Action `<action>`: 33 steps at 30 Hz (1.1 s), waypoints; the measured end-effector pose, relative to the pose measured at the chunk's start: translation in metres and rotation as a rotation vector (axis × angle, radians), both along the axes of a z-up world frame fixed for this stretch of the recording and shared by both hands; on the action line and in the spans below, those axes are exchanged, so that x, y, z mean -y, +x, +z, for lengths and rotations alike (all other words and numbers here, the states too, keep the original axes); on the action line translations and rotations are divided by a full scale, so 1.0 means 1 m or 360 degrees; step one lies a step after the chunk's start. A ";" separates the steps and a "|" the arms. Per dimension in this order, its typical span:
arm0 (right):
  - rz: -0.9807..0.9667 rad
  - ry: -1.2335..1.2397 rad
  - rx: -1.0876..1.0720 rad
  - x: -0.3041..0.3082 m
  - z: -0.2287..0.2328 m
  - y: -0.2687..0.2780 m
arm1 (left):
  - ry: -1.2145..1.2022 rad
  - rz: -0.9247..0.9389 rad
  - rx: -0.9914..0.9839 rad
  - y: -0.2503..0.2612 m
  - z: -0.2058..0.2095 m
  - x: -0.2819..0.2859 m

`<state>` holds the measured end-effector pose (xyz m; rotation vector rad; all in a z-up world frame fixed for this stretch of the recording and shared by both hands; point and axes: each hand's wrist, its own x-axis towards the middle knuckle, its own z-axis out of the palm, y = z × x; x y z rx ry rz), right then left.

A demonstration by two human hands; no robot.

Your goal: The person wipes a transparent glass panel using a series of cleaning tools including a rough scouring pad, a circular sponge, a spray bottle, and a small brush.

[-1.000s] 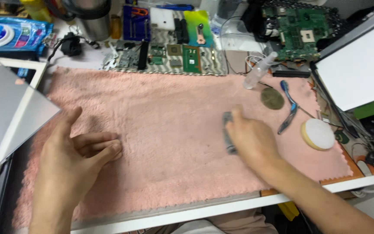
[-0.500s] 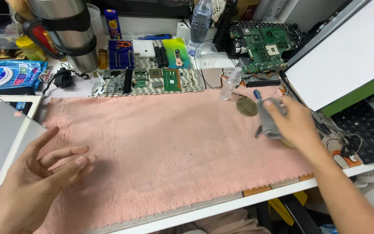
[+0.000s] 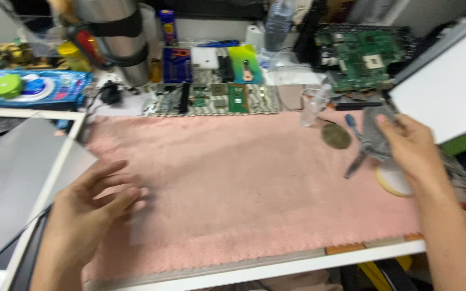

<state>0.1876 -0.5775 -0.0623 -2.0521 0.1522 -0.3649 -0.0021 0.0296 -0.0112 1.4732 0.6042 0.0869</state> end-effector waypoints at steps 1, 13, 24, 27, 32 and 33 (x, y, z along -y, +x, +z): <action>0.0032 0.0013 -0.0011 0.004 0.002 -0.003 | 0.0013 0.0032 -0.0011 0.002 -0.003 0.001; 0.0107 0.0291 0.0230 0.066 -0.105 0.066 | -0.0496 0.0004 -0.0012 0.006 0.007 0.009; 0.0020 0.0161 0.0306 0.054 -0.087 0.028 | -0.0511 -0.0101 0.0023 0.010 -0.024 0.003; -0.0164 0.0007 0.0146 0.084 -0.111 0.030 | -0.0483 -0.0064 -0.0047 0.012 -0.018 0.007; -0.0191 0.0091 0.0203 0.070 -0.101 0.024 | -0.0495 -0.0103 -0.0026 0.012 -0.033 0.001; -0.0152 0.0191 0.0199 0.065 -0.098 0.022 | -0.0513 -0.0142 0.0029 0.011 -0.039 -0.003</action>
